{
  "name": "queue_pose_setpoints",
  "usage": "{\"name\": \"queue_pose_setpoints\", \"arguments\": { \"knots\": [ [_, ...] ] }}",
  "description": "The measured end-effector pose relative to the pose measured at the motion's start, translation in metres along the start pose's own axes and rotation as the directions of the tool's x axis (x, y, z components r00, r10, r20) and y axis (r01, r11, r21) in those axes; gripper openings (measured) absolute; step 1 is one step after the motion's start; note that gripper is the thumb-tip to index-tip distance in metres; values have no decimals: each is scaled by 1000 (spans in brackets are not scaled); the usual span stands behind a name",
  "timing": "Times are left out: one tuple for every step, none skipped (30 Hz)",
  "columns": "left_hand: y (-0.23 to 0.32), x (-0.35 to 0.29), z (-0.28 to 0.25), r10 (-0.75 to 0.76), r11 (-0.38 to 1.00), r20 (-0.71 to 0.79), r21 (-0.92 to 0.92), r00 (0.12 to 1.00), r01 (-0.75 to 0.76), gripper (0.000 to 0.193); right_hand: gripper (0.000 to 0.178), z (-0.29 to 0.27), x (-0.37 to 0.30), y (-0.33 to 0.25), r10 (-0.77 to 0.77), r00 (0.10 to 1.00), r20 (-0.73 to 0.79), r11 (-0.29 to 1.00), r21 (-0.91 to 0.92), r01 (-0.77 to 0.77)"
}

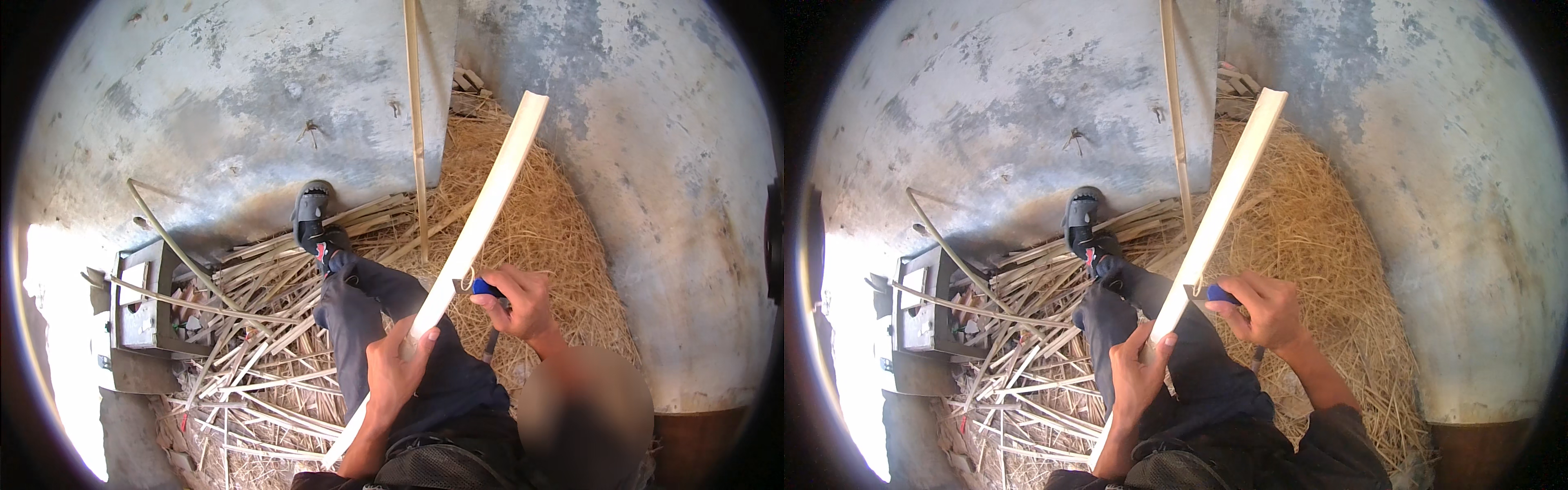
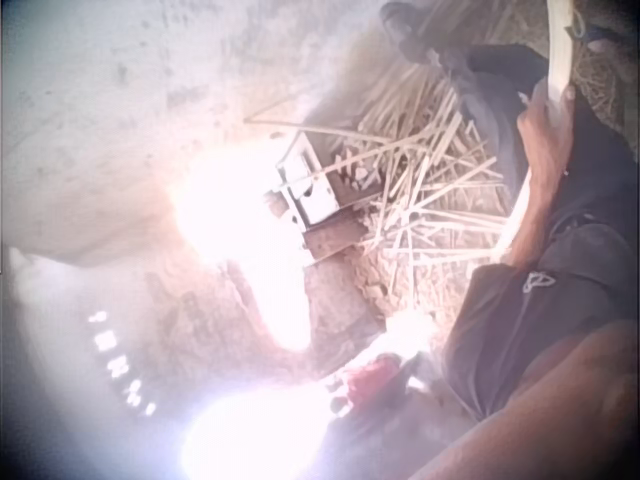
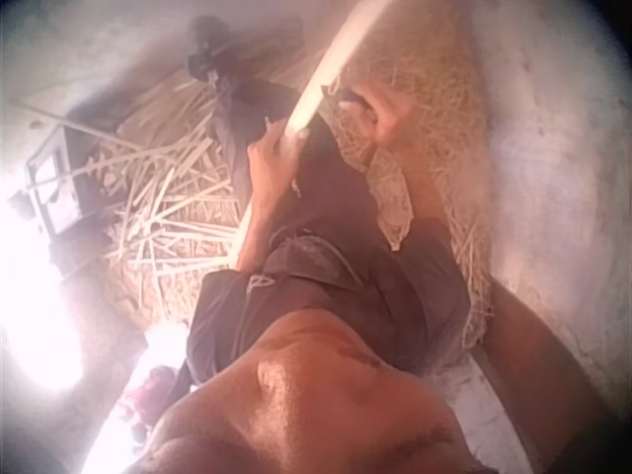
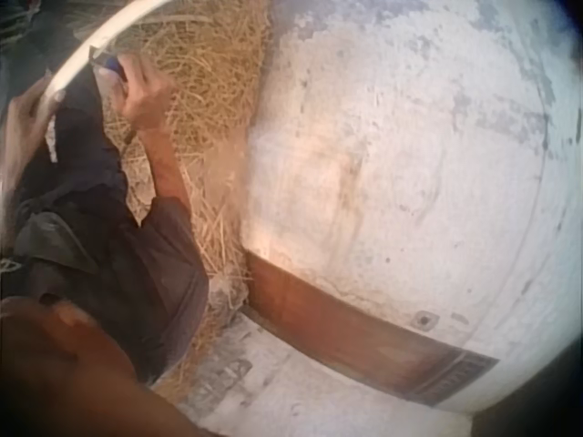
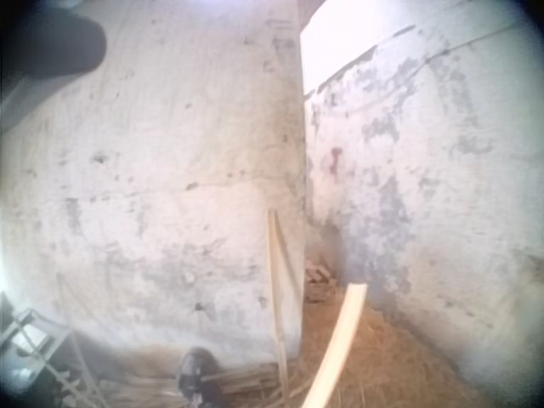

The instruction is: The person sits on a straw-covered floor and uses a curved knife to shave a long piece of bamboo. They repeatedly scrape the surface to remove thin strips, occasionally rotating the bamboo to work on different sides. The person also uses a blue utility knife to further refine the bamboo's surface.

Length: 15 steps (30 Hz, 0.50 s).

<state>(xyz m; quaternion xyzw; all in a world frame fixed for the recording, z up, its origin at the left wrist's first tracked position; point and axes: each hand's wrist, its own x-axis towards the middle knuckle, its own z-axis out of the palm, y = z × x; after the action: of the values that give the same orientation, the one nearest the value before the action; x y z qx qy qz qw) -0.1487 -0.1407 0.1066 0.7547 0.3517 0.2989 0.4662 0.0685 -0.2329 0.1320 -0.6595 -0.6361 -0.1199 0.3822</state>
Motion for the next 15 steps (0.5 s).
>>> {"name": "queue_pose_setpoints", "arguments": {
  "knots": [
    [3,-2,1,-12,1000,-1,-8,1000,12,29,31,-1,1,-1,0,1000,5,1000,-1,0],
    [5,-3,2,-25,1000,-3,-15,1000,25,29,31,-1,1,-2,-13,1000,5,1000,-8,13],
    [7,-5,2,-36,999,-4,-23,999,36,28,31,-1,1,-2,-26,1000,4,1000,-16,26],
    [8,-6,2,-29,999,-3,-14,1000,29,28,31,-1,1,-2,-40,999,4,999,-24,40],
    [8,-6,0,-23,1000,-3,-4,1000,23,28,31,-1,0,-2,-41,999,12,998,-40,41],
    [8,-8,-1,-18,1000,-2,6,1000,18,27,31,-2,-1,-2,-41,999,21,998,-55,42],
    [8,-10,-3,-41,999,25,20,999,41,28,32,-2,-1,-1,-41,999,31,997,-70,43],
    [7,-12,-7,-65,997,51,34,997,63,28,32,-3,-2,-1,-55,998,42,995,-80,59],
    [8,-14,-9,-89,995,76,48,993,85,28,32,-3,-2,-1,-71,996,53,993,-89,75],
    [9,-14,-11,-108,993,86,47,990,104,28,32,-3,-2,0,-86,994,65,991,-98,92],
    [11,-15,-13,-127,991,97,46,987,123,28,32,-2,-3,0,-84,995,61,992,-93,90],
    [11,-15,-14,-146,989,107,45,983,142,28,32,0,-3,1,-83,995,57,992,-88,88],
    [9,-16,-14,-130,991,100,51,986,125,27,32,1,-4,2,-81,995,53,993,-83,85],
    [5,-17,-13,-114,992,94,57,989,109,27,32,4,-6,5,-68,997,30,995,-69,70],
    [2,-18,-12,-98,994,87,63,991,92,27,33,7,-8,9,-56,998,8,997,-54,56]
  ]
}}
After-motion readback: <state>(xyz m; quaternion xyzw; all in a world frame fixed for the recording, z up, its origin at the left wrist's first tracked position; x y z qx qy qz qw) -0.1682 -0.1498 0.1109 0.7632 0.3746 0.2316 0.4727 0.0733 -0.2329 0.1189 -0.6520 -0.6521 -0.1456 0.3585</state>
